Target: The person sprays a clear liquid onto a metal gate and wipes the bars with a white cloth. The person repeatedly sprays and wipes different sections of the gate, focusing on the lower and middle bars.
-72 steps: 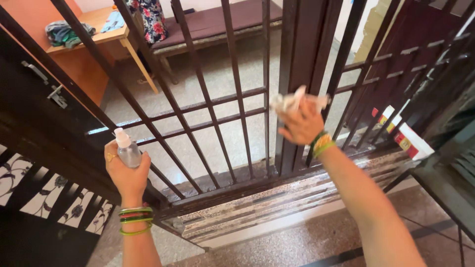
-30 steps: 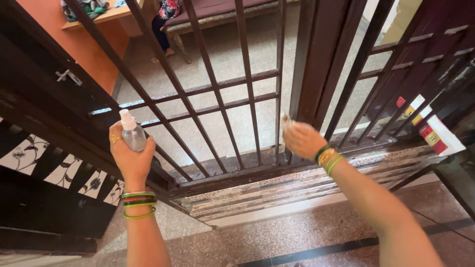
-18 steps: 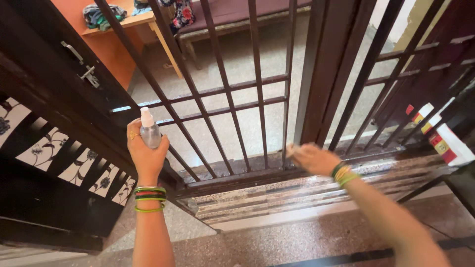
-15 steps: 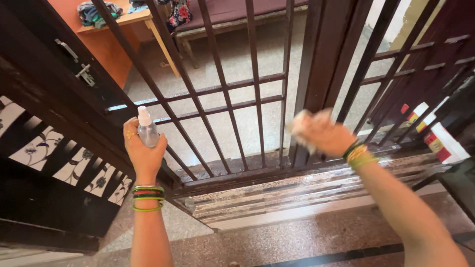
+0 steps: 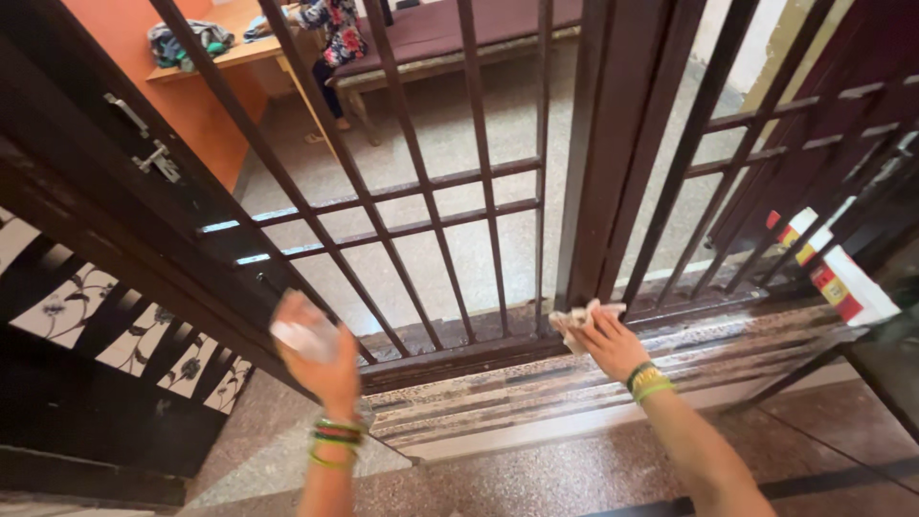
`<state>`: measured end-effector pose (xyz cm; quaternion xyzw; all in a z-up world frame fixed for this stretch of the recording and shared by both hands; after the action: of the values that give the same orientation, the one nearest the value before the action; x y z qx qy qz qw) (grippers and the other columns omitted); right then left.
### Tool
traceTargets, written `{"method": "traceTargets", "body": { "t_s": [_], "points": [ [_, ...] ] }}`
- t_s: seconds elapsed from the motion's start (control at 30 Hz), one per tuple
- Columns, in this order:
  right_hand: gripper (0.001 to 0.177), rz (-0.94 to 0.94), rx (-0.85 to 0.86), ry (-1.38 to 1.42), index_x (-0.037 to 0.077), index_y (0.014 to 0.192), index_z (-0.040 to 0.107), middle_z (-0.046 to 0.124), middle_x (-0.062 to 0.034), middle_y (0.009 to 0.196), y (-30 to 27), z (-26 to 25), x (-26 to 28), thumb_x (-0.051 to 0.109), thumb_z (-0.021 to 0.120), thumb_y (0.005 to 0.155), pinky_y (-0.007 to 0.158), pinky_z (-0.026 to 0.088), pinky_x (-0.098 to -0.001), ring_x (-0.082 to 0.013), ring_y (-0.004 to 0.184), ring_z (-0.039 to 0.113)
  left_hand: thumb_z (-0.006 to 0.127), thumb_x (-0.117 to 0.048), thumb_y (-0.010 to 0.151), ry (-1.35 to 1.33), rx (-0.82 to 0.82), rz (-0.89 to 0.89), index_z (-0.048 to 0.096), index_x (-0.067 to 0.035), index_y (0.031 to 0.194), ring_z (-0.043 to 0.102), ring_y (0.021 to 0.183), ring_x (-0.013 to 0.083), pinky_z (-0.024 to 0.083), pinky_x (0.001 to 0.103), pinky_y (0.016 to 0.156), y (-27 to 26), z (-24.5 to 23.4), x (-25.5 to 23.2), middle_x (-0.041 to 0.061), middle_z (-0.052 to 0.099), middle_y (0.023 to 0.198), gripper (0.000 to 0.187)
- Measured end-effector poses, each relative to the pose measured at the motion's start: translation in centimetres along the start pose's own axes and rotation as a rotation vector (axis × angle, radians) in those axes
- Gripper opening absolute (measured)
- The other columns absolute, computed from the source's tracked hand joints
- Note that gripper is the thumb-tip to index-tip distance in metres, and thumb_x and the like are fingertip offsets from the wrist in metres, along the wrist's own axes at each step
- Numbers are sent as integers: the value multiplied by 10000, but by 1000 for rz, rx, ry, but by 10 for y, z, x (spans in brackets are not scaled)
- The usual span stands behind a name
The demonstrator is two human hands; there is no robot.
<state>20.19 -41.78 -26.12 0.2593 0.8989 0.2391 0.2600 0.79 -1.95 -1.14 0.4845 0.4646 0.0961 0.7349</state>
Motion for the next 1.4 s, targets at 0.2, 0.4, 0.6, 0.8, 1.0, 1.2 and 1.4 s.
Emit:
{"method": "traceTargets", "body": {
  "t_s": [0.2, 0.4, 0.6, 0.8, 1.0, 1.2, 1.4],
  "points": [
    [463, 564, 45, 490, 109, 1259, 657, 618, -59, 1319, -16, 13, 12, 75, 675, 798, 958, 567, -407, -310, 1210, 601, 739, -47, 845, -165, 396, -198, 562, -62, 1311, 538, 1372, 266, 437, 411, 1122, -151, 38, 24, 143, 564, 1502, 498],
    [563, 1237, -5, 1851, 105, 1431, 500, 606, -129, 1345, 16, 16, 176, 204, 665, 902, 884, 605, -396, -245, 1145, 654, 814, -138, 658, -579, 649, -1013, 238, -185, 1543, 568, 1164, 245, 541, 374, 947, -273, 72, 50, 137, 502, 1381, 1057],
    [573, 725, 19, 1711, 26, 1407, 462, 529, -118, 1382, 72, -84, 201, 240, 688, 926, 1091, 415, -355, -209, 1291, 513, 872, -96, 592, 31, 722, -212, 388, -50, 1491, 461, 1324, 415, 447, 483, 1035, -252, 57, 19, 244, 433, 1410, 1023],
    [402, 955, -139, 1668, 22, 1312, 591, 708, -91, 1214, 64, -75, 176, 247, 586, 979, 1010, 501, -346, -207, 1144, 660, 912, -65, 596, -111, 662, -599, 476, -67, 1250, 625, 1104, 256, 574, 365, 870, -261, 53, 33, 174, 489, 1222, 786],
    [596, 1301, -465, 1610, 189, 1495, 324, 688, -80, 791, 35, -78, 106, 229, 540, 941, 481, 571, -328, -190, 557, 659, 928, -34, 643, -137, 536, -774, 510, -87, 1068, 637, 766, 111, 533, 254, 643, -262, 23, 76, 32, 624, 893, 598],
    [314, 1088, -597, 1296, 91, 1346, 462, 639, -52, 755, 29, -114, 27, 204, 489, 1055, 472, 563, -290, -144, 562, 644, 862, -49, 751, -154, 446, -785, 538, -84, 1067, 571, 726, 81, 499, 240, 614, -238, 6, 81, 18, 593, 849, 454],
    [306, 1104, -742, 1198, 97, 1370, 410, 609, -60, 767, 31, -147, -21, 160, 480, 1079, 488, 528, -306, -159, 562, 620, 849, -60, 769, -160, 430, -684, 547, -79, 1068, 568, 745, 77, 500, 239, 645, -208, -1, 66, 8, 600, 858, 425]
  ]
}}
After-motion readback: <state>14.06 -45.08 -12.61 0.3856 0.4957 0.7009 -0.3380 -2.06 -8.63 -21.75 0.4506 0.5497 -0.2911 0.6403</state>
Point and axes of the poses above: each hand's wrist, its own y-axis towards the middle knuckle, its own z-axis out of the palm, x = y × z, the point moved 9 cm from there along y, towards the middle knuckle
